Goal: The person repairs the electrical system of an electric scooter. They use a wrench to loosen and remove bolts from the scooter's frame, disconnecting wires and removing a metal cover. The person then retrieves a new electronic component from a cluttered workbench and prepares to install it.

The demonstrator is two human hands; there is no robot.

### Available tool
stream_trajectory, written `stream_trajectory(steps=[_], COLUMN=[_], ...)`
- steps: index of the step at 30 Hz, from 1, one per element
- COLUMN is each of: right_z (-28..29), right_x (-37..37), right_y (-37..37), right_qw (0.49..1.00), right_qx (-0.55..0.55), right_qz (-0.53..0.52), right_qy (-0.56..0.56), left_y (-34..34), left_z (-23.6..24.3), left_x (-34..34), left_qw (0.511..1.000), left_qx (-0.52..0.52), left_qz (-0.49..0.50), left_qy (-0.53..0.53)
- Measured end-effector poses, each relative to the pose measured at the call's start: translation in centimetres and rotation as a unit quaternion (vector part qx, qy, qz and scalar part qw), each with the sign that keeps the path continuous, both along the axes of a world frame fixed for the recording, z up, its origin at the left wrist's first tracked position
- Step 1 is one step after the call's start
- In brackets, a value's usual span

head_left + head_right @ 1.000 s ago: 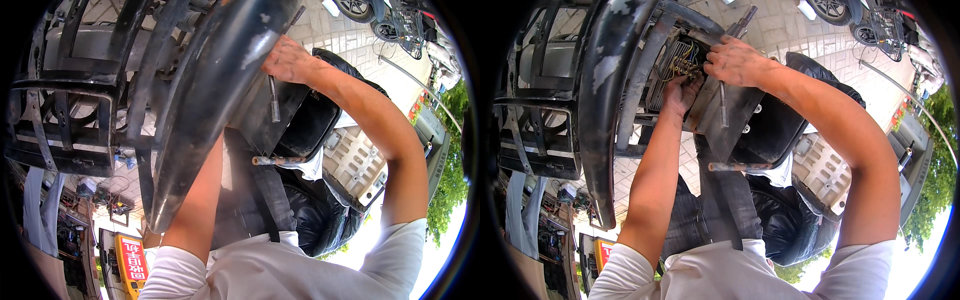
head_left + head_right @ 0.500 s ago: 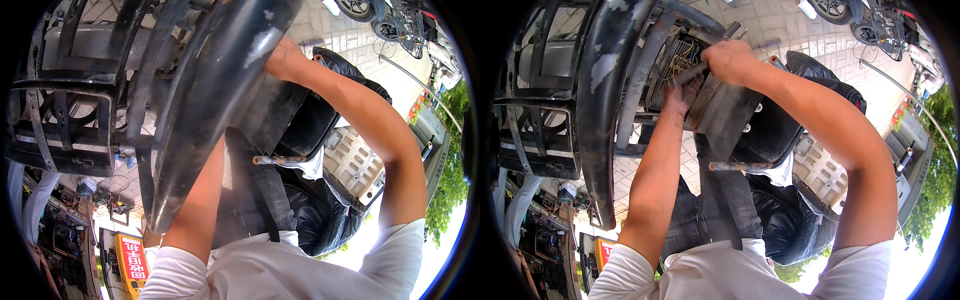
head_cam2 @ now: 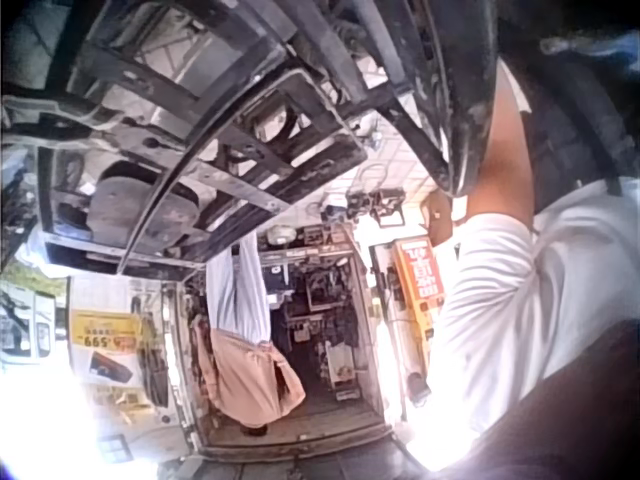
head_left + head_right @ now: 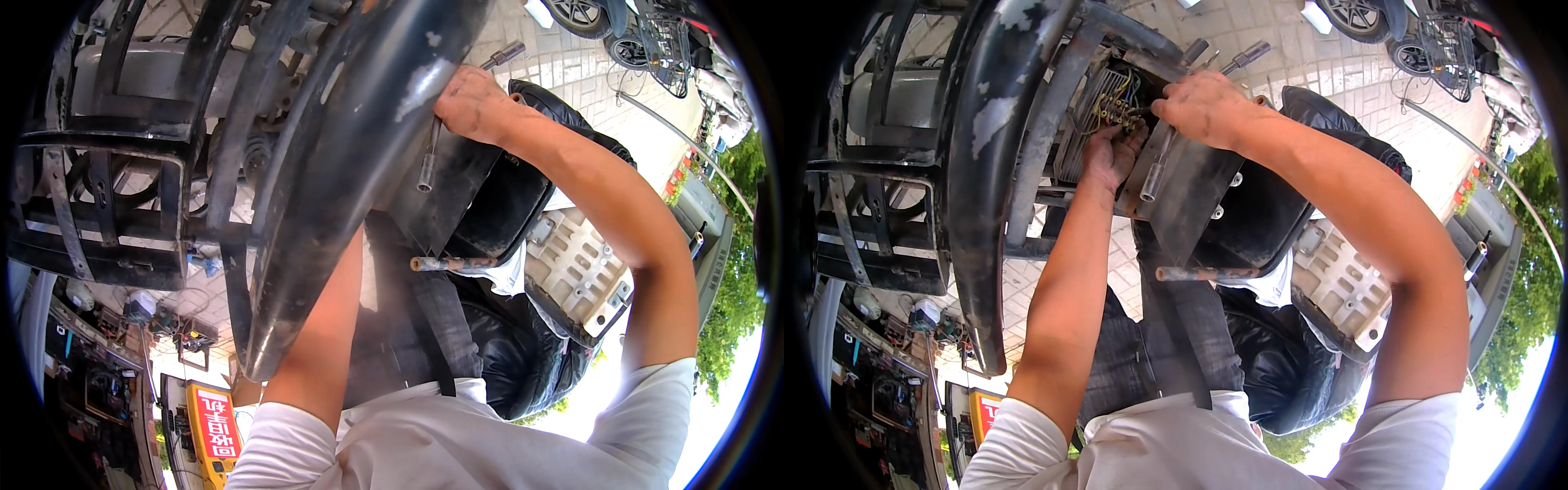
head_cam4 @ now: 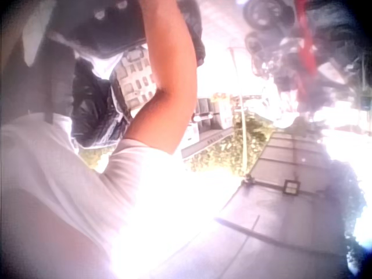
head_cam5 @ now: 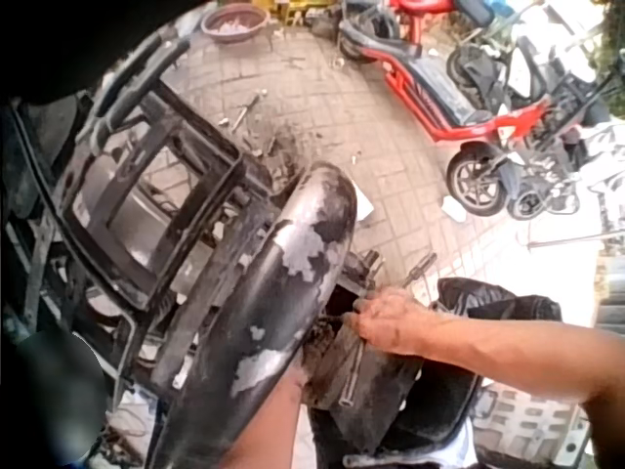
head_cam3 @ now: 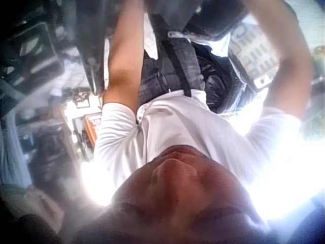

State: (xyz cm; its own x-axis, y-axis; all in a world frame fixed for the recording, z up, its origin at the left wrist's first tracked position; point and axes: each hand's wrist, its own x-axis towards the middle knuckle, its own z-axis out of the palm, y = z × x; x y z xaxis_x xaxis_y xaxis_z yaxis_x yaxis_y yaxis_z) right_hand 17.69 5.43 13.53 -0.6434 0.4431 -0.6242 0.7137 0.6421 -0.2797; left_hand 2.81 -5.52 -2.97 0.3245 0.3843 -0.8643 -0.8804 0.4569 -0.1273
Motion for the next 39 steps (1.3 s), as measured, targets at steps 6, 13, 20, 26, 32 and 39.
stream_trajectory(steps=[6,13,20,26,32,39], right_z=[-2.0,-2.8,-2.1,-2.8,-3.0,-4.6], right_x=[1.4,1.9,1.0,0.3,-0.9,-0.3], right_y=[-0.5,-0.1,0.5,-0.3,-0.4,-0.6], right_qw=[0.997,0.994,0.983,0.997,0.978,0.954], right_qx=[0.022,0.024,0.074,0.018,-0.047,-0.073], right_qz=[0.018,0.019,0.093,-0.039,-0.201,-0.290], right_qy=[0.071,0.102,0.137,0.065,0.006,0.001], left_y=[0.2,0.3,0.2,0.0,0.1,-0.4], left_z=[0.8,0.9,0.8,0.3,1.5,0.3], left_x=[0.3,0.3,0.0,0.1,0.6,0.8], left_qw=[1.000,1.000,1.000,1.000,0.999,0.999], left_qx=[0.017,0.008,0.017,0.031,0.018,0.040], left_qz=[-0.007,-0.008,-0.008,-0.006,0.036,0.009], left_qy=[-0.016,-0.002,0.003,-0.002,0.037,0.004])
